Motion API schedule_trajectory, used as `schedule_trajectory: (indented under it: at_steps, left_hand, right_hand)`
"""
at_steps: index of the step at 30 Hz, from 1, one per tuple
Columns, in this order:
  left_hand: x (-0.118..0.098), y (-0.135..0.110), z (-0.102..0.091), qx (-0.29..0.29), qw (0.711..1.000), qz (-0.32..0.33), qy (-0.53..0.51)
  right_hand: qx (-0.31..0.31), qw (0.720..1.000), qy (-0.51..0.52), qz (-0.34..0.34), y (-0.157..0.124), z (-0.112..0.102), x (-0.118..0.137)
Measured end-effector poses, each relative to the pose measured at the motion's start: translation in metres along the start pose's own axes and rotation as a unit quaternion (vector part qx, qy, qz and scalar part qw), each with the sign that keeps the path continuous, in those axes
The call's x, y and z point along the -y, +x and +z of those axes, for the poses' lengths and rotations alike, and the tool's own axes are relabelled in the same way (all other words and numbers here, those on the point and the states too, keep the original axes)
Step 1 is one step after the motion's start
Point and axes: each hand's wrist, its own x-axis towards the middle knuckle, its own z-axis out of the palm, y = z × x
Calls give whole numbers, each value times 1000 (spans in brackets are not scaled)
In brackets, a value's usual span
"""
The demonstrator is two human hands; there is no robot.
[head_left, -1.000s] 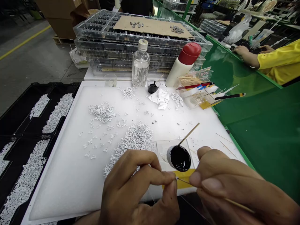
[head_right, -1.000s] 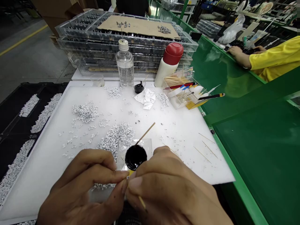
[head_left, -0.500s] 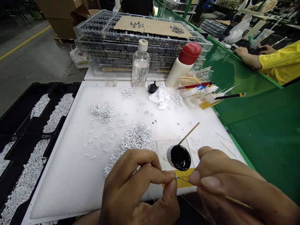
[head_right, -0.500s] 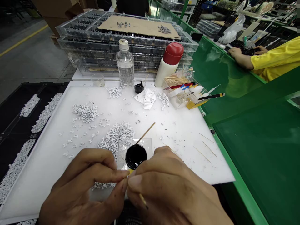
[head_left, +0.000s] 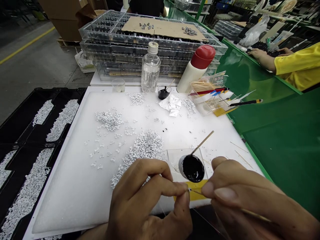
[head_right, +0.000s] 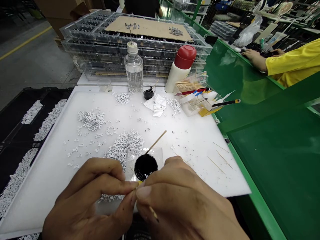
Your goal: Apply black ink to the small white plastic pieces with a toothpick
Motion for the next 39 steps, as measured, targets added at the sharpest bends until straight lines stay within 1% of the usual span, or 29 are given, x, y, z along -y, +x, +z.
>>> schedule_trajectory:
  at_steps: [5,11,16,22,28,33,37,39]
  left_hand:
    - [1,-1,-2,-2,1000,8,9]
    - [4,0,1,9,1000,8,3]
    - [7,-4,-1,10,1000,12,3]
    - [6,-6,-2,16,1000,4,-7]
    - [7,-5,-1,16,1000,16,-11]
    - [8,-5,-2,19,1000,9,-12]
    - [9,-5,-3,23,1000,13,-10]
    - [9,-5,-4,23,1000,11,-11]
  right_hand:
    - [0,1000,-3,4,3,1,-3]
    - [-8,1000,-11,11,4,0,-4]
    - [-13,999,-41,-4,4,-4,-5]
    - [-8,1000,-9,4,5,-3,0]
    - [-2,1000,-2,0,5,-2,1]
    - [4,1000,5,-6,4,-2,0]
    - [6,1000,12,-11,3,-6,-2]
    - [17,1000,13,-15,4,-10,-4]
